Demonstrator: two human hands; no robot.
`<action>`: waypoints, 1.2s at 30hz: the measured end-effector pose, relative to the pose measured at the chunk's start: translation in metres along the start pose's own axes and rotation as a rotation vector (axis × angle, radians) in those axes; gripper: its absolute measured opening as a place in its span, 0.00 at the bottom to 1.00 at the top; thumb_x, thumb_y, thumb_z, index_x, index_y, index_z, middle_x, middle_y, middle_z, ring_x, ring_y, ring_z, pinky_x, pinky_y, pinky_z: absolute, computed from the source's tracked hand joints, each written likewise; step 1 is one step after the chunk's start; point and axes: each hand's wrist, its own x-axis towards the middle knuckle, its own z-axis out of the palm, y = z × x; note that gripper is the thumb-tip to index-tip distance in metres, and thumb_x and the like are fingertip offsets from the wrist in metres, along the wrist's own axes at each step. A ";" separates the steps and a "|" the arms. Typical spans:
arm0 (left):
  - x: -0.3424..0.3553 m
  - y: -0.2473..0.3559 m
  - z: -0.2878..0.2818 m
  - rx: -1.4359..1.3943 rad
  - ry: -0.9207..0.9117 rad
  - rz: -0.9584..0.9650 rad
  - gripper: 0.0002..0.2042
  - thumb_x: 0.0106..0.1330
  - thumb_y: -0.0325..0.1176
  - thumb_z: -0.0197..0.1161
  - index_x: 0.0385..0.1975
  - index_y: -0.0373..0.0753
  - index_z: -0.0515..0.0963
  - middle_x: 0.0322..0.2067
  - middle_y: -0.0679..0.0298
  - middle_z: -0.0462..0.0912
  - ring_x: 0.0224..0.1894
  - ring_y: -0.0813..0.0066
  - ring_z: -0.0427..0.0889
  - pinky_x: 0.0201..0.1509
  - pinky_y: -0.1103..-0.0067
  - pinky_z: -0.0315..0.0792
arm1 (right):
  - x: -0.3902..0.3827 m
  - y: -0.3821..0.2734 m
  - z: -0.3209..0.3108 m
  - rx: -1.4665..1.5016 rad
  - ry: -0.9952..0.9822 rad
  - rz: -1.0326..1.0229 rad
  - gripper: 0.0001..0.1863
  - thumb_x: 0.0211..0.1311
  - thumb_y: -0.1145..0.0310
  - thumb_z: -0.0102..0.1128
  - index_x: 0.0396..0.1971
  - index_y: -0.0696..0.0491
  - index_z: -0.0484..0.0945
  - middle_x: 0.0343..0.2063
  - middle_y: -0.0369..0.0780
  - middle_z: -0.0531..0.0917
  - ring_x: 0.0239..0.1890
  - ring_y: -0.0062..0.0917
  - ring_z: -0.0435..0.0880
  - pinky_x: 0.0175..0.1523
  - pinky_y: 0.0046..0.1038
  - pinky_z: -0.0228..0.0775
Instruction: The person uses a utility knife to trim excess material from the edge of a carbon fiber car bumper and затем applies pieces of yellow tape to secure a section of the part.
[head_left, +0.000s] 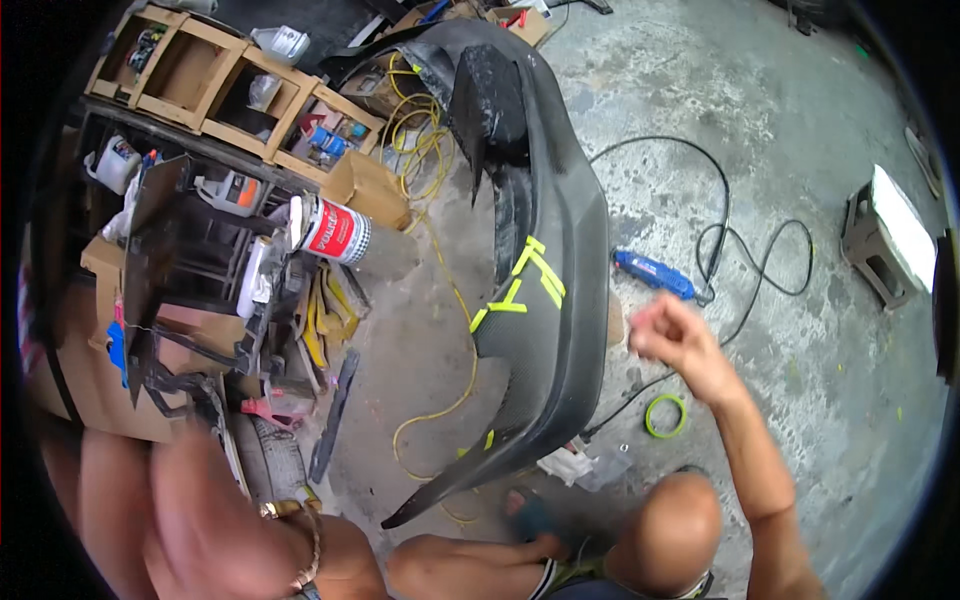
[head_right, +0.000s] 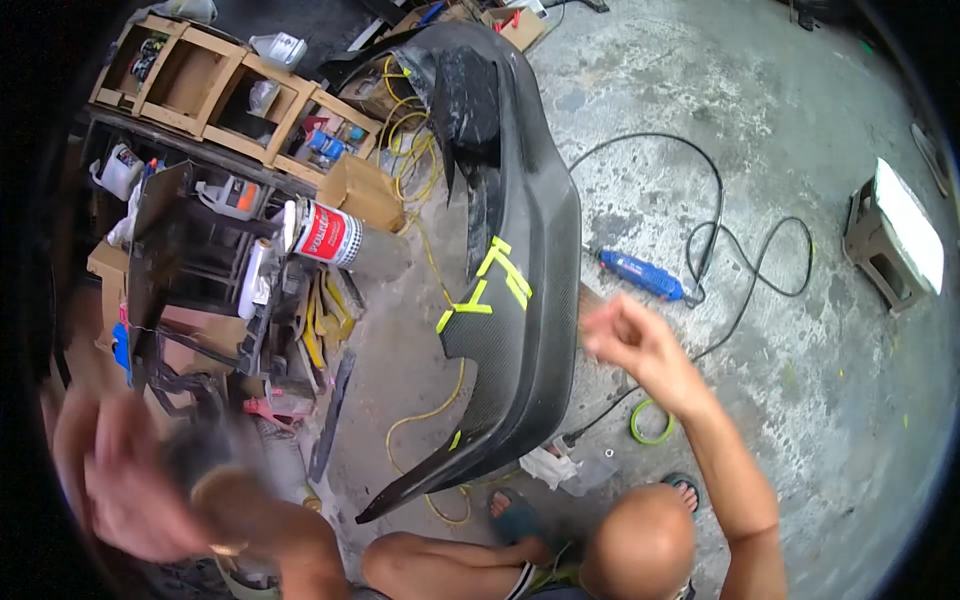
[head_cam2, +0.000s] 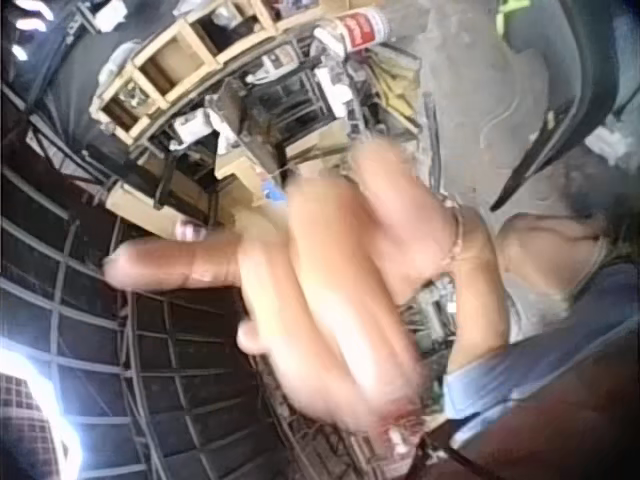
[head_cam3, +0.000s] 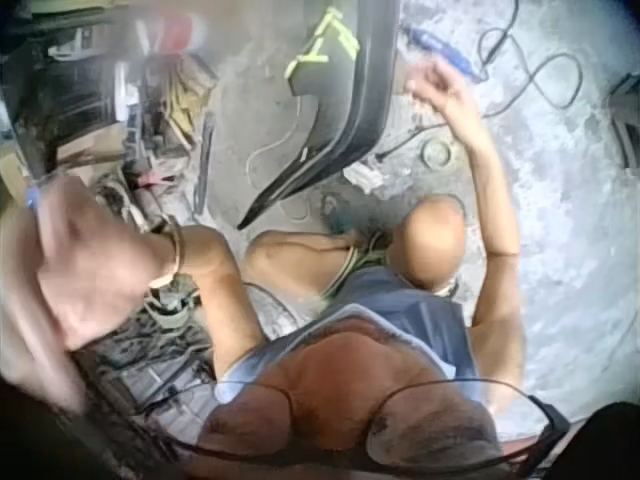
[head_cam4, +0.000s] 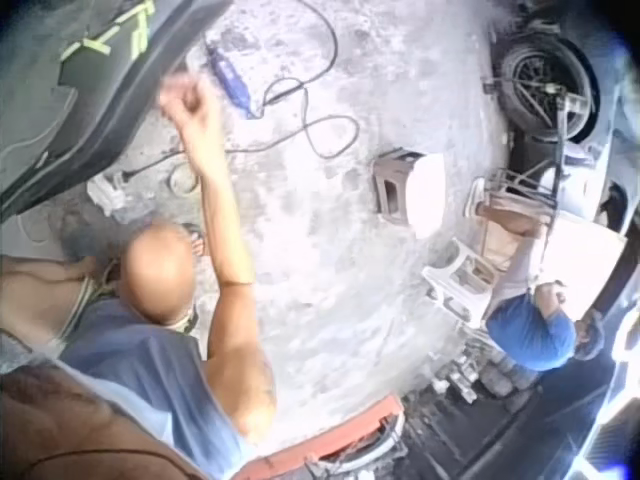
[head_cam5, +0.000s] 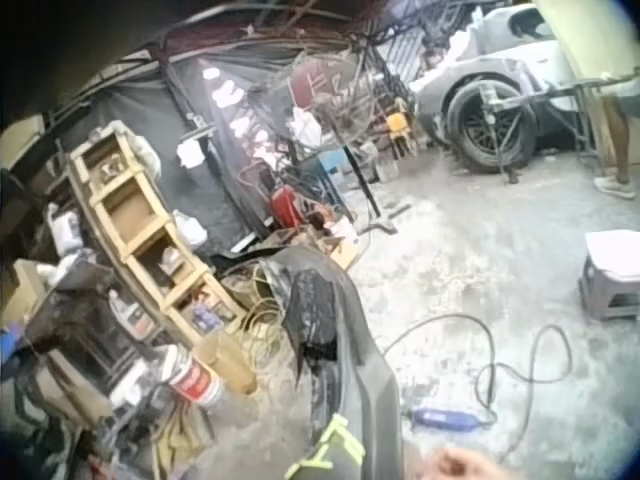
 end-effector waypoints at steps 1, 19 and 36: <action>-0.006 -0.008 -0.019 0.152 0.196 0.070 0.08 0.73 0.35 0.58 0.38 0.36 0.74 0.32 0.58 0.76 0.31 0.71 0.77 0.36 0.71 0.72 | 0.013 -0.022 0.008 -0.016 -0.053 -0.067 0.11 0.68 0.69 0.65 0.46 0.52 0.76 0.33 0.32 0.83 0.36 0.13 0.79 0.42 0.19 0.72; -0.189 -0.163 -0.202 0.643 -0.183 -1.574 0.36 0.68 0.37 0.69 0.72 0.34 0.61 0.56 0.62 0.71 0.56 0.76 0.72 0.61 0.79 0.70 | -0.083 0.118 0.143 0.189 0.446 0.194 0.09 0.69 0.75 0.63 0.45 0.54 0.75 0.26 0.28 0.76 0.26 0.08 0.72 0.30 0.15 0.64; -0.199 -0.146 -0.168 1.058 -0.445 -1.335 0.59 0.48 0.37 0.84 0.76 0.32 0.47 0.59 0.55 0.72 0.63 0.64 0.70 0.71 0.69 0.58 | -0.082 0.132 0.160 0.246 0.282 0.217 0.15 0.66 0.74 0.65 0.51 0.54 0.76 0.35 0.37 0.86 0.26 0.15 0.74 0.32 0.23 0.66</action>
